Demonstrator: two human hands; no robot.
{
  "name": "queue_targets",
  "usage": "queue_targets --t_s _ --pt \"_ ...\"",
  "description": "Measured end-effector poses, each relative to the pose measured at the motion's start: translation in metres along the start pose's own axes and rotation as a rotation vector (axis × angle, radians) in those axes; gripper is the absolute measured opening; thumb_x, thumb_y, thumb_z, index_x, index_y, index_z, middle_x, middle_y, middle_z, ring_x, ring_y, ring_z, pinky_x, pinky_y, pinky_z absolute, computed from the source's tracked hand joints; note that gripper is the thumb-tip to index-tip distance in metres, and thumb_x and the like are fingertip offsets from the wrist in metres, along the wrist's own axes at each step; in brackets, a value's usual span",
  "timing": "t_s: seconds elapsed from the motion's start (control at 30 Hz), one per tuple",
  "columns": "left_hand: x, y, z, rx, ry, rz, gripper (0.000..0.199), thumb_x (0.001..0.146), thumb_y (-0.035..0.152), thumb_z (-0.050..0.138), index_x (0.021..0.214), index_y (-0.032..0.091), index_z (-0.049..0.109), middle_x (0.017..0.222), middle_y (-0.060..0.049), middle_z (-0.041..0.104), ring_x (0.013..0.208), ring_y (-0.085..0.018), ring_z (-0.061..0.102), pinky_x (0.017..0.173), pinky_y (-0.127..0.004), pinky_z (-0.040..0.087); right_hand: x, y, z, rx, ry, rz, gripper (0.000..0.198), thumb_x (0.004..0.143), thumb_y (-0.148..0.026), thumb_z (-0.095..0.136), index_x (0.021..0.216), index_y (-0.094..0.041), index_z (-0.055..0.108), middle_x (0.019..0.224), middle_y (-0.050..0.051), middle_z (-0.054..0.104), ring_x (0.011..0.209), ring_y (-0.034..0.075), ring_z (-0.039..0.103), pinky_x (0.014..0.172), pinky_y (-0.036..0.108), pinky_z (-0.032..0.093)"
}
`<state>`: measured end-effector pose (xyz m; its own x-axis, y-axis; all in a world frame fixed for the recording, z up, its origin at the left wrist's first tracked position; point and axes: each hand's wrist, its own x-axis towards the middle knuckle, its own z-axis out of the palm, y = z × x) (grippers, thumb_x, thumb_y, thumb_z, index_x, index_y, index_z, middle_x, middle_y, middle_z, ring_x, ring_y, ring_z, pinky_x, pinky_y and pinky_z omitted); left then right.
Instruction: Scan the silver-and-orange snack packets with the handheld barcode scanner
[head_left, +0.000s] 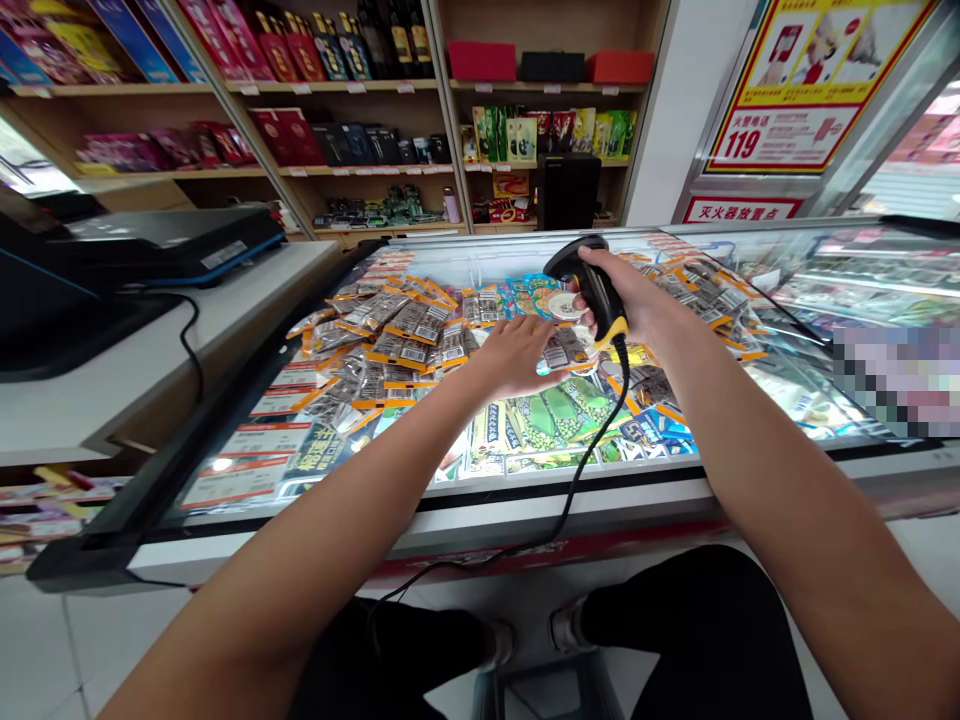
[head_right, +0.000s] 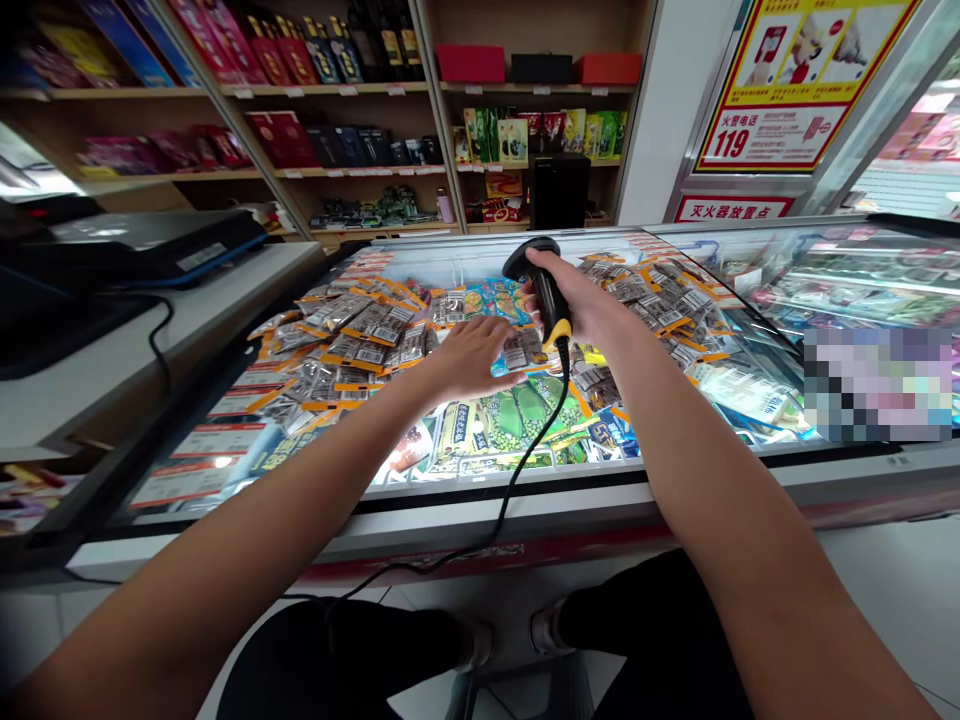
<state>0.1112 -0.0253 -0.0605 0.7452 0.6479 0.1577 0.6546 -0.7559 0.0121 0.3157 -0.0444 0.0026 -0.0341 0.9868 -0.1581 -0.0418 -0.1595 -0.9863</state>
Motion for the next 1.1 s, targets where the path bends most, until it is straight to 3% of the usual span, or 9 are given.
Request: queue_targets --t_s 0.2,0.37,0.73,1.1 --pt "-0.004 -0.019 0.0 -0.05 -0.002 -0.152 0.102 0.084 0.083 0.035 0.155 0.011 0.022 0.159 -0.023 0.032 0.149 -0.042 0.024 0.118 -0.054 0.022 0.001 0.006 -0.003 -0.109 -0.155 0.178 0.052 0.077 -0.069 0.069 0.095 -0.02 0.066 0.073 0.009 0.067 0.05 0.017 0.056 0.037 0.03 0.046" --pt "0.001 -0.019 0.001 -0.097 -0.001 -0.239 0.097 0.087 0.078 0.039 0.157 0.016 0.017 0.161 -0.022 0.028 0.149 -0.043 0.023 0.117 -0.055 0.023 0.001 0.009 -0.001 -0.187 -0.164 0.191 0.055 0.076 -0.07 0.069 0.099 -0.02 0.066 0.077 0.01 0.07 0.058 0.021 0.064 0.04 0.033 0.051" --pt "0.006 -0.024 0.013 -0.112 0.091 -0.241 0.107 0.083 0.068 0.059 0.16 0.022 0.0 0.164 -0.021 0.02 0.151 -0.041 0.019 0.118 -0.058 0.022 -0.009 0.01 0.003 -0.232 -0.239 0.126 0.054 0.078 -0.071 0.067 0.088 -0.018 0.067 0.07 0.012 0.067 0.055 0.022 0.06 0.046 0.036 0.052" --pt "0.004 -0.019 0.008 -0.084 0.115 -0.225 0.107 0.084 0.065 0.061 0.16 0.02 0.001 0.161 -0.022 0.024 0.148 -0.043 0.023 0.116 -0.059 0.026 -0.013 0.007 0.008 -0.213 -0.232 0.123 0.05 0.077 -0.069 0.069 0.08 -0.019 0.065 0.066 0.011 0.064 0.053 0.019 0.056 0.04 0.032 0.046"
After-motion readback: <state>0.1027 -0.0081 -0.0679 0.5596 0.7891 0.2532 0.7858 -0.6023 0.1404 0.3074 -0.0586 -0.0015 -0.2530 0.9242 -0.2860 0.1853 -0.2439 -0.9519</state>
